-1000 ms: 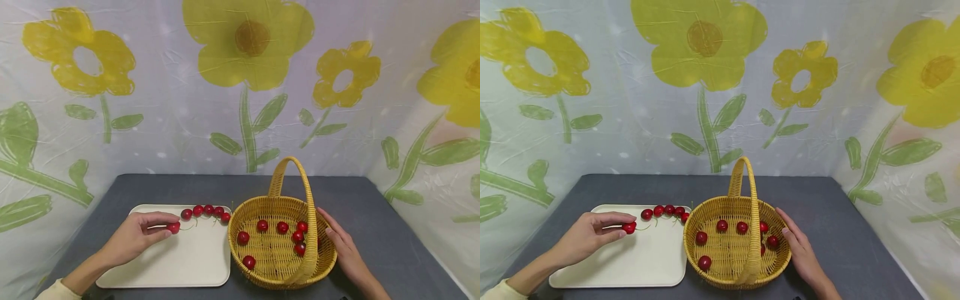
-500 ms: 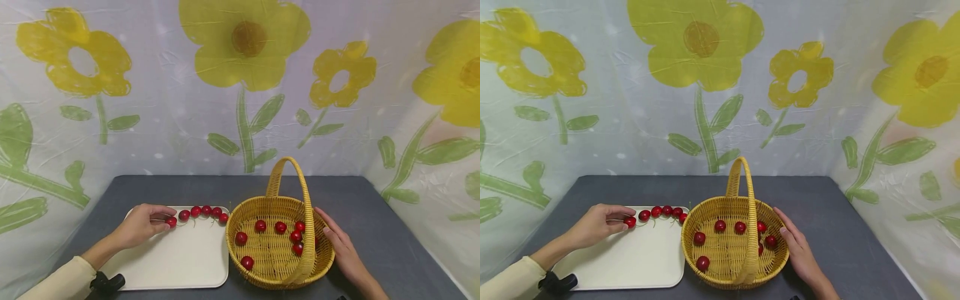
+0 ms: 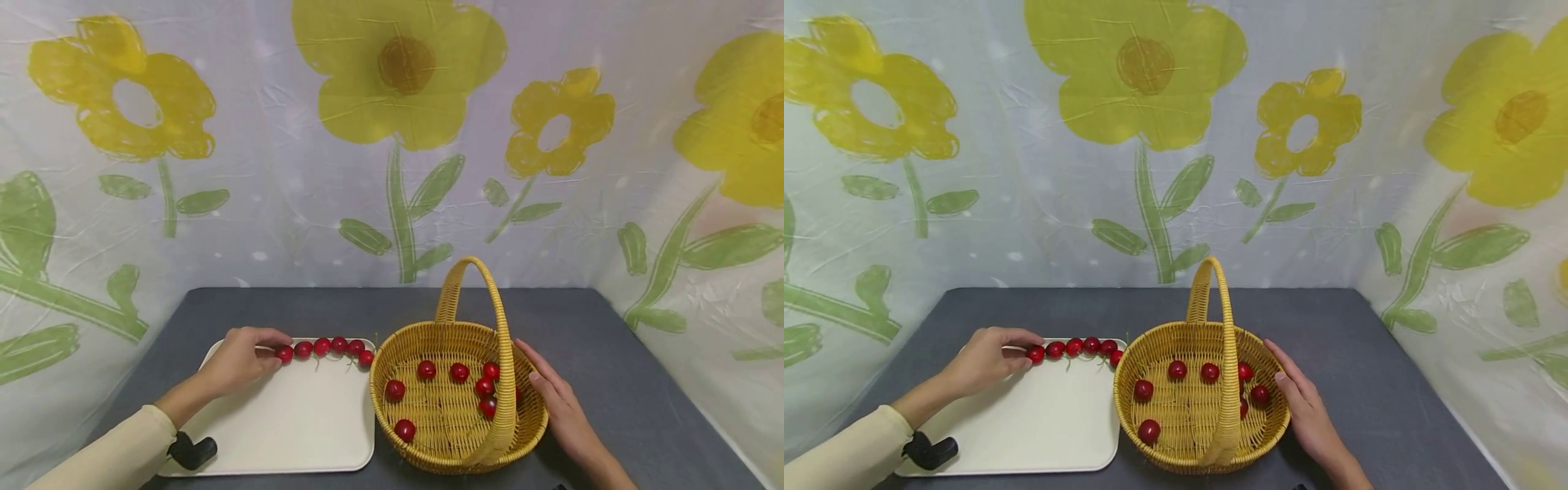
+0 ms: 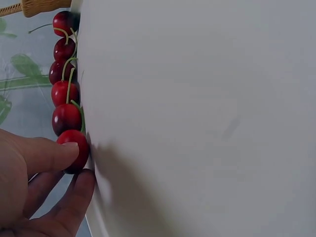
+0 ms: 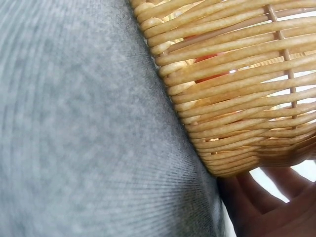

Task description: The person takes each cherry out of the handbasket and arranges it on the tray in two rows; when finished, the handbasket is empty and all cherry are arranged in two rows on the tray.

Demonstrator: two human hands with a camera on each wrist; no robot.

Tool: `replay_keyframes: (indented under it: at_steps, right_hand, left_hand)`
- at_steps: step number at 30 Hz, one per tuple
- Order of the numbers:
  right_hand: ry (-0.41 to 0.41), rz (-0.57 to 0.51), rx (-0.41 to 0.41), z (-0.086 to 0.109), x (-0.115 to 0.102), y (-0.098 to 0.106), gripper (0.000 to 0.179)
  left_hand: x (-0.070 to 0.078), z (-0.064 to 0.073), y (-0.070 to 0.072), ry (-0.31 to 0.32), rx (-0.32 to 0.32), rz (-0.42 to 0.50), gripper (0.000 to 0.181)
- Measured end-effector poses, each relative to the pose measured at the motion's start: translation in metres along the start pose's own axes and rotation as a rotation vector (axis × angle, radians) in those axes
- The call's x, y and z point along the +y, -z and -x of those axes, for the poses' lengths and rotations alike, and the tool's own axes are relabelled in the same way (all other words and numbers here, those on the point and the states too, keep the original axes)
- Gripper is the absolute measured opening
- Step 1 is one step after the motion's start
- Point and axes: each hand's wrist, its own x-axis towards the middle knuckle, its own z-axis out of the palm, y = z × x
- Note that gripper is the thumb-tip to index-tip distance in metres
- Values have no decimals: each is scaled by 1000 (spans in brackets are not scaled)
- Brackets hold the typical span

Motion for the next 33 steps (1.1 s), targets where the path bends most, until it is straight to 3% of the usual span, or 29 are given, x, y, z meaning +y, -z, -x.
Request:
replay_keyframes:
  at_steps: [10, 15, 18, 20, 23, 27, 30, 33]
  right_hand:
    - [28, -11, -4, 1, 3, 1, 51]
    - [33, -13, -9, 1, 2, 1, 51]
    - [31, -10, -4, 1, 2, 2, 51]
    - [28, -7, 1, 2, 1, 2, 51]
    - [23, -2, 5, 2, 1, 3, 51]
    - [20, -15, -3, 2, 1, 2, 51]
    - [16, -22, -8, 1, 1, 1, 52]
    - [12, -22, -6, 0, 0, 1, 52]
  left_hand:
    - [2, 2, -1, 6, 37, -14, 35]
    - [10, 11, 5, 27, 102, -43, 41]
    - [23, 14, 5, -6, 154, 16, 44]
    - [36, 14, 4, -54, 160, 121, 46]
    - [57, 12, 1, -133, 82, 375, 48]
    - [85, 9, -7, -208, -104, 704, 50]
    - [103, 5, -15, -242, -225, 850, 52]
    - [116, 0, -24, -272, -308, 924, 52]
